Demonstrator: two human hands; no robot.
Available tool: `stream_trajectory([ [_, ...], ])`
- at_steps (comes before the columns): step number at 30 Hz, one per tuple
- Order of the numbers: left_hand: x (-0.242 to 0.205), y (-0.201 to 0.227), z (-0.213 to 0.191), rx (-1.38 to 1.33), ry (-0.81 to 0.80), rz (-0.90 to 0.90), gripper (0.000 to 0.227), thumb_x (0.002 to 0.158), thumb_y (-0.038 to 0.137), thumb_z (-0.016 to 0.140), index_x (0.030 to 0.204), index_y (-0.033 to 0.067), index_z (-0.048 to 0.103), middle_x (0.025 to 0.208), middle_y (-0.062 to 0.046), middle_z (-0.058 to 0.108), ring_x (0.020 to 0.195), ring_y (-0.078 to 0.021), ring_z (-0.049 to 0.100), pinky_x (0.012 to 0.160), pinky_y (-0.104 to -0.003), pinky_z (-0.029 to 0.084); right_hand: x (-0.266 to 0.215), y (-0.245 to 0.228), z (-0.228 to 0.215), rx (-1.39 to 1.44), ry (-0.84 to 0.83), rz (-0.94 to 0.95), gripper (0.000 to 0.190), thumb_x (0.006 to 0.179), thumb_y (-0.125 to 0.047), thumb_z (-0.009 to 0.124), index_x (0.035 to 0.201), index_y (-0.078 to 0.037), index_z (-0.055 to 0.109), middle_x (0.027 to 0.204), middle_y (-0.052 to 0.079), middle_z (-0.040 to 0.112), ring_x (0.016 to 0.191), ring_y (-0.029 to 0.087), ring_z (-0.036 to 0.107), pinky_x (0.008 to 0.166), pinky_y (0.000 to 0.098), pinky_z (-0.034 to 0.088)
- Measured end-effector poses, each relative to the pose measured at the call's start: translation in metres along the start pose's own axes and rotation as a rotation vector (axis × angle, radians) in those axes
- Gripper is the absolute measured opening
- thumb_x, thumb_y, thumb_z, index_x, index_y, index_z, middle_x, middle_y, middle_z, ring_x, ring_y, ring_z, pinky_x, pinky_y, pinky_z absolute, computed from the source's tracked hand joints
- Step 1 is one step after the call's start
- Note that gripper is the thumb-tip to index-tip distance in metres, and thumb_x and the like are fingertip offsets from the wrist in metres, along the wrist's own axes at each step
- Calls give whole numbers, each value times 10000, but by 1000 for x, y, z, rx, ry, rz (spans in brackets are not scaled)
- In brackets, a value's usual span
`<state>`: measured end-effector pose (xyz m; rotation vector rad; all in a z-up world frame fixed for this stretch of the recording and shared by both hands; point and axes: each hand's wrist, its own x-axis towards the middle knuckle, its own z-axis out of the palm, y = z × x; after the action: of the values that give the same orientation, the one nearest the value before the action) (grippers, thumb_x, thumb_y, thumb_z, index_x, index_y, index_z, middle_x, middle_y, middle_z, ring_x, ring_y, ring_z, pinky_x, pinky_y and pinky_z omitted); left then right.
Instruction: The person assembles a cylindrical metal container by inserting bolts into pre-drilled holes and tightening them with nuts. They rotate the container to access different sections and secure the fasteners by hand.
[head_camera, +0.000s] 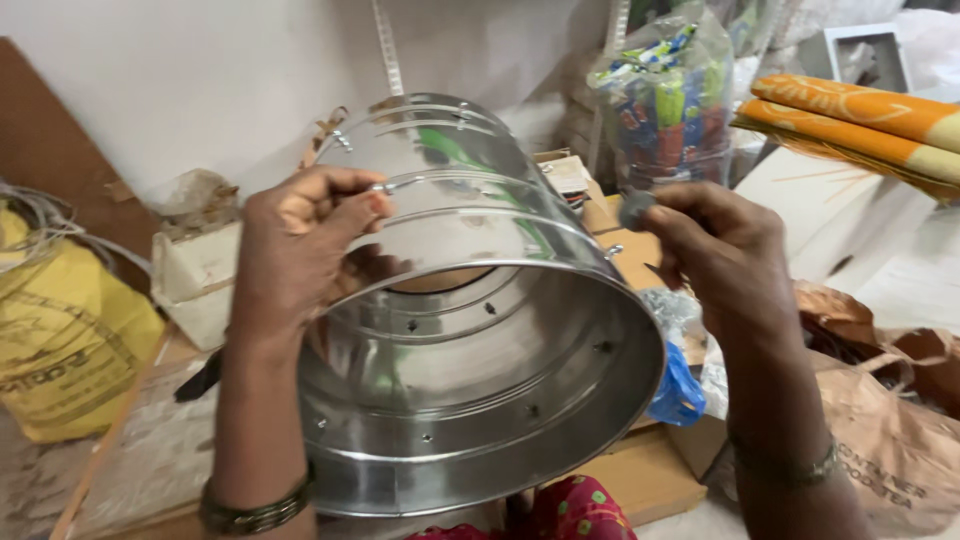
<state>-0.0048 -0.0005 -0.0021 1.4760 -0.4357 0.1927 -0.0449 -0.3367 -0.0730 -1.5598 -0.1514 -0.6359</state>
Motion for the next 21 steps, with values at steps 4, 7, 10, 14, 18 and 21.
stream_trajectory([
  [4, 1, -3, -1, 92, -4, 16, 156, 968, 56, 656, 1086, -18, 728, 841, -61, 722, 669, -94, 688, 546, -302, 667, 19, -30, 56, -27, -194, -85, 145, 970, -47, 686, 1083, 38, 717, 767, 27, 651, 553, 60, 539, 462, 214, 434],
  [7, 2, -5, -1, 29, -64, 50, 155, 969, 53, 651, 1088, -23, 715, 870, -50, 735, 693, -78, 701, 558, -287, 670, 29, -40, 80, -3, -296, -56, 131, 972, -61, 684, 1072, 22, 701, 799, 14, 656, 565, 53, 537, 476, 211, 432],
  [10, 2, -7, -3, -6, -91, 55, 152, 973, 55, 668, 1089, -30, 717, 873, -51, 728, 682, -70, 682, 550, -267, 650, 38, -43, 92, 17, -372, 39, 84, 977, -83, 676, 1013, -9, 664, 778, -1, 624, 558, 54, 519, 460, 217, 423],
  [14, 1, -7, -5, -9, -80, 32, 152, 977, 65, 668, 1083, -30, 720, 859, -57, 724, 638, -76, 667, 536, -265, 640, 47, -39, 95, 98, -445, 171, 86, 1002, -108, 666, 952, -55, 620, 700, -9, 555, 559, 56, 492, 459, 216, 396],
  [18, -5, -3, -8, -35, -78, 9, 163, 977, 68, 651, 1081, -39, 716, 839, -67, 714, 604, -94, 675, 564, -294, 642, 43, -36, 72, 204, -412, 202, 66, 980, -118, 657, 965, -76, 609, 703, -11, 578, 552, 74, 516, 450, 220, 403],
  [21, -8, -1, -11, -52, -97, 38, 152, 986, 55, 648, 1077, -54, 703, 840, -81, 706, 611, -114, 692, 562, -310, 665, 7, -37, 26, 265, -352, 179, 167, 968, -81, 667, 1130, -41, 683, 767, -18, 594, 568, 38, 465, 474, 191, 369],
])
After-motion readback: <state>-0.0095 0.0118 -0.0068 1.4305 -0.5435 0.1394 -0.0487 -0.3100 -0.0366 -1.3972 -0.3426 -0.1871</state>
